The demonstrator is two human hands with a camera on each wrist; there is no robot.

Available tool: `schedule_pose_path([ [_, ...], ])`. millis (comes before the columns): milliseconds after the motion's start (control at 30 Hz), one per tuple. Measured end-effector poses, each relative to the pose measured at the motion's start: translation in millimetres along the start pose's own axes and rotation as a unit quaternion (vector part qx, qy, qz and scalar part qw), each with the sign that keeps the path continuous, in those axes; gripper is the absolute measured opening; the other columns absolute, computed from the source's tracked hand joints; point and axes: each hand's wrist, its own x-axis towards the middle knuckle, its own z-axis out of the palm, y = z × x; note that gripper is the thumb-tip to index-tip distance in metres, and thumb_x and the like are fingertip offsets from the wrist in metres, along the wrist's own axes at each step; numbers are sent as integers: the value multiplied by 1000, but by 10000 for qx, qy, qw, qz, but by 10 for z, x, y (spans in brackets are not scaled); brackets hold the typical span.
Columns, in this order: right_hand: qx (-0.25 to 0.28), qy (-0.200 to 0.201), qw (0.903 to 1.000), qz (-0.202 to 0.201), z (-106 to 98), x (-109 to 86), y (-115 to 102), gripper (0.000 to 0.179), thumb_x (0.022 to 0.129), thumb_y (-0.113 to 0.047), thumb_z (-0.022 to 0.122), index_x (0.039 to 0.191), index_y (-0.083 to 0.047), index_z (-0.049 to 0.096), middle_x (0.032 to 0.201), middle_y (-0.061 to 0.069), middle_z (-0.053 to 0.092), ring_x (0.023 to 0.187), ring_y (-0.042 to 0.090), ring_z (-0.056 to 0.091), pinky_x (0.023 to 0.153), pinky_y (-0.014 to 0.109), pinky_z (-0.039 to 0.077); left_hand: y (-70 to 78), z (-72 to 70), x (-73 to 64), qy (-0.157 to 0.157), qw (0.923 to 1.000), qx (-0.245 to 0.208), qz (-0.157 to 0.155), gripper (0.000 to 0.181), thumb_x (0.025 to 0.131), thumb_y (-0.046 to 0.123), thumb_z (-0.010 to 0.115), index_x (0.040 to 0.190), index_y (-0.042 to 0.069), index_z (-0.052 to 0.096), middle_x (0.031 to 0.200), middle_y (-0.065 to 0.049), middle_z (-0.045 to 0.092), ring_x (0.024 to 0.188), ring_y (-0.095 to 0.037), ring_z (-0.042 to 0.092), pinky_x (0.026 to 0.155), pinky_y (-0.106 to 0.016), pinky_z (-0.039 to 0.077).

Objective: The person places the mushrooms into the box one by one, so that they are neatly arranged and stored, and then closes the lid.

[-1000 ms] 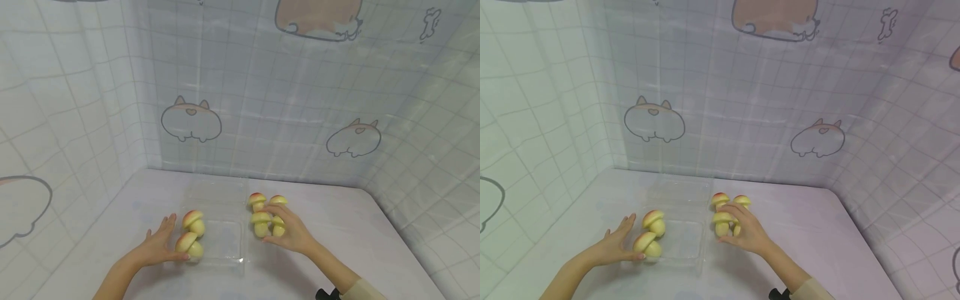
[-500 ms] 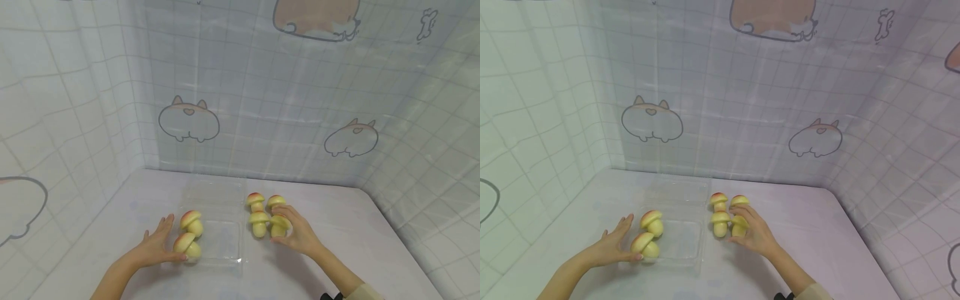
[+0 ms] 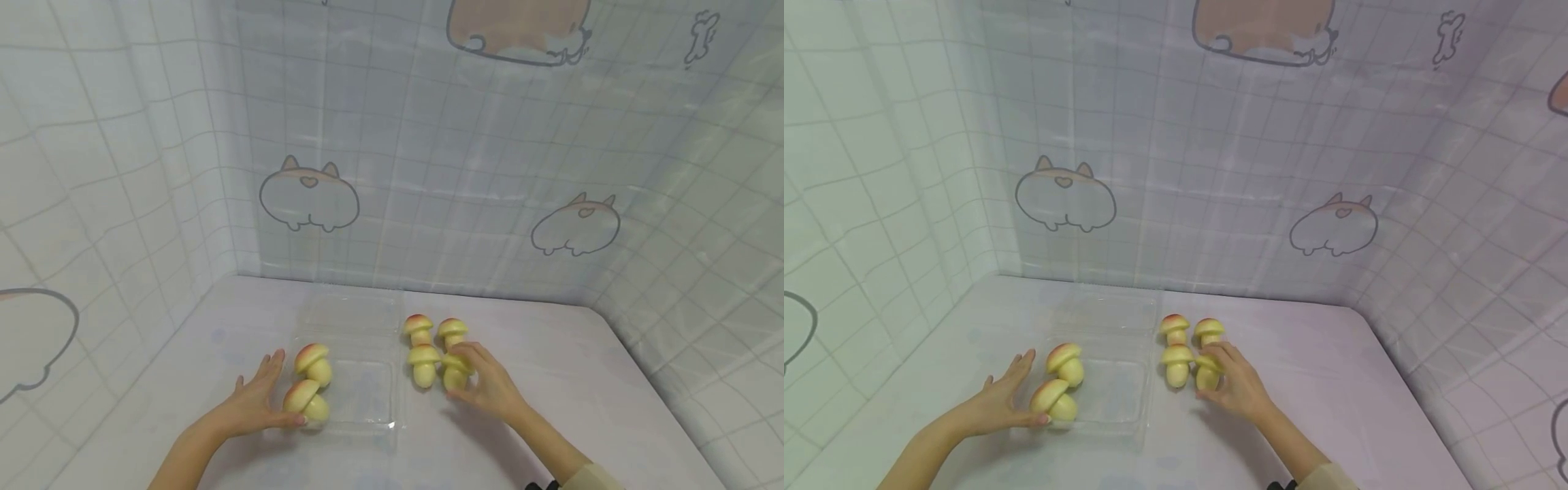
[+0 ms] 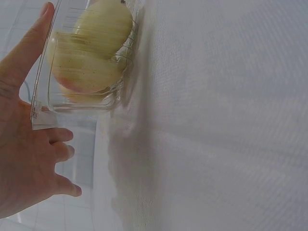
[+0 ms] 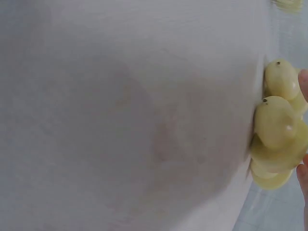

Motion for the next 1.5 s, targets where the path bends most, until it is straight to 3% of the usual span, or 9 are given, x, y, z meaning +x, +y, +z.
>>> schedule_pose_path([
  [167,-233,-217,9985,455,25,-68,13,75,52,-21,95,117,-5,61,118,4,60,112,23,57,94,39,49,11,9,-5,84,9999,117,22,125,70,50,81,147,-15,5,153,-35,6,139,-53,3,96,-79,-2],
  [400,-317,-474,9872,1487,57,-103,10,76,54,-24,95,118,-8,57,118,3,56,112,24,57,94,43,49,11,4,0,106,9998,157,26,125,70,50,81,147,-15,5,152,-35,7,139,-53,4,96,-79,-2],
  [700,-483,-961,9760,1894,71,-94,-86,78,53,-21,93,119,-12,54,115,6,58,104,26,59,87,44,52,-6,0,-4,76,9999,78,39,125,71,49,80,147,-14,5,152,-36,5,139,-53,2,96,-79,-3],
  [867,-858,-996,9790,1559,37,-79,-148,78,53,-23,92,120,-14,54,116,4,57,102,26,60,80,41,55,-4,-6,-11,24,10000,-31,18,124,72,48,80,147,-14,4,153,-35,3,139,-53,0,96,-78,-4],
  [1067,-1221,-385,9875,917,-34,50,-172,74,55,-20,89,120,-10,54,115,8,56,102,27,60,73,40,56,-3,-2,-7,14,10000,-62,12,124,72,48,80,147,-14,4,153,-34,4,139,-52,0,97,-78,-4],
  [1233,-1121,27,9914,681,-124,221,-210,75,55,-18,89,120,-8,54,115,8,56,103,27,59,73,42,56,-1,-3,-7,-23,9999,-132,-9,124,72,48,80,147,-14,3,153,-34,2,140,-52,-1,97,-78,-5],
  [1500,-563,99,9982,185,-168,543,-352,81,55,-18,93,124,-9,53,122,5,54,110,22,57,84,39,54,11,0,-11,16,10000,-30,-23,125,71,50,80,147,-14,4,153,-36,4,139,-52,1,97,-78,-4],
])
